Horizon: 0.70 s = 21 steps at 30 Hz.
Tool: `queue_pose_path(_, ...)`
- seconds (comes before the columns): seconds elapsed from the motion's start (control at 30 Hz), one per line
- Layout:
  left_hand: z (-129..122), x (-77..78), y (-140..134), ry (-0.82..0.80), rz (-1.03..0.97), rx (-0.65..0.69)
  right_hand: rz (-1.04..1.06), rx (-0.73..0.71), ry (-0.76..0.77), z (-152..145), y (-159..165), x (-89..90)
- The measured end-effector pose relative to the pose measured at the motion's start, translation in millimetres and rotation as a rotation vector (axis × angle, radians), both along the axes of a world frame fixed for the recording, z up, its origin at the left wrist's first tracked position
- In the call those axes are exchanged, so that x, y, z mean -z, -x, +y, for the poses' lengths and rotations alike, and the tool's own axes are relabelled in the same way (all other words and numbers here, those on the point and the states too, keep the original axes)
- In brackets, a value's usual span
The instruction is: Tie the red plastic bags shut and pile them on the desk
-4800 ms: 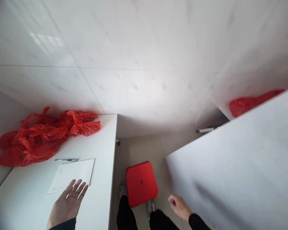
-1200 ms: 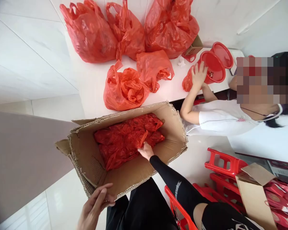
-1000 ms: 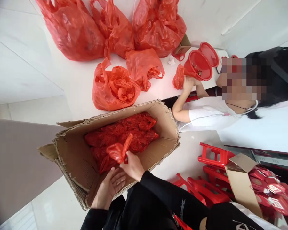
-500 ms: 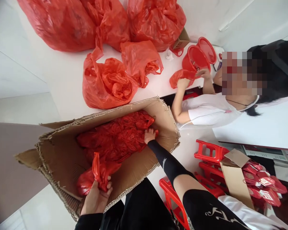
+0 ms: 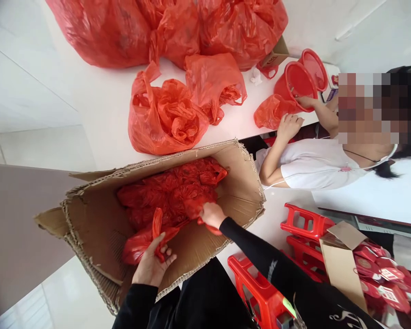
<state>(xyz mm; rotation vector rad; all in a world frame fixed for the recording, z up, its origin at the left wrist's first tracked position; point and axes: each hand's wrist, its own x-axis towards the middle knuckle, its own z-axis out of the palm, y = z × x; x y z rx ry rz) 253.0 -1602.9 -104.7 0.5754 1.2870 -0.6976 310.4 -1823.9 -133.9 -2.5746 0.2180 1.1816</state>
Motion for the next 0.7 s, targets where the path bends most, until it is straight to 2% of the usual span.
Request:
queue_pose_path(0.13,-17,11.9,-7,0.09,0.023,0.062,0.007,-0.154,-0.291,56,28,-26.5)
queue_pose_path(0.23,-13,27.2,-7,0.013,0.026,-0.007,0.005,-0.206,-0.417,53,13,-26.9)
queue_pose_path(0.3,-4,37.4,-5,-0.042,0.027,-0.054,-0.036,-0.176,-0.363,26,-18,-12.0)
queue_pose_path(0.43,12,46.0,1,-0.017,-0.061,-0.132,-0.146,-0.061,-0.036,-42,-84,38.5)
queue_pose_path(0.57,20,34.2,-2,0.055,-0.118,-0.157,-0.14,-0.025,0.195,-72,-103,82.0)
queue_pose_path(0.7,24,16.9,-7,0.149,-0.149,-0.136,-0.163,-0.042,0.269,-81,-105,106.0)
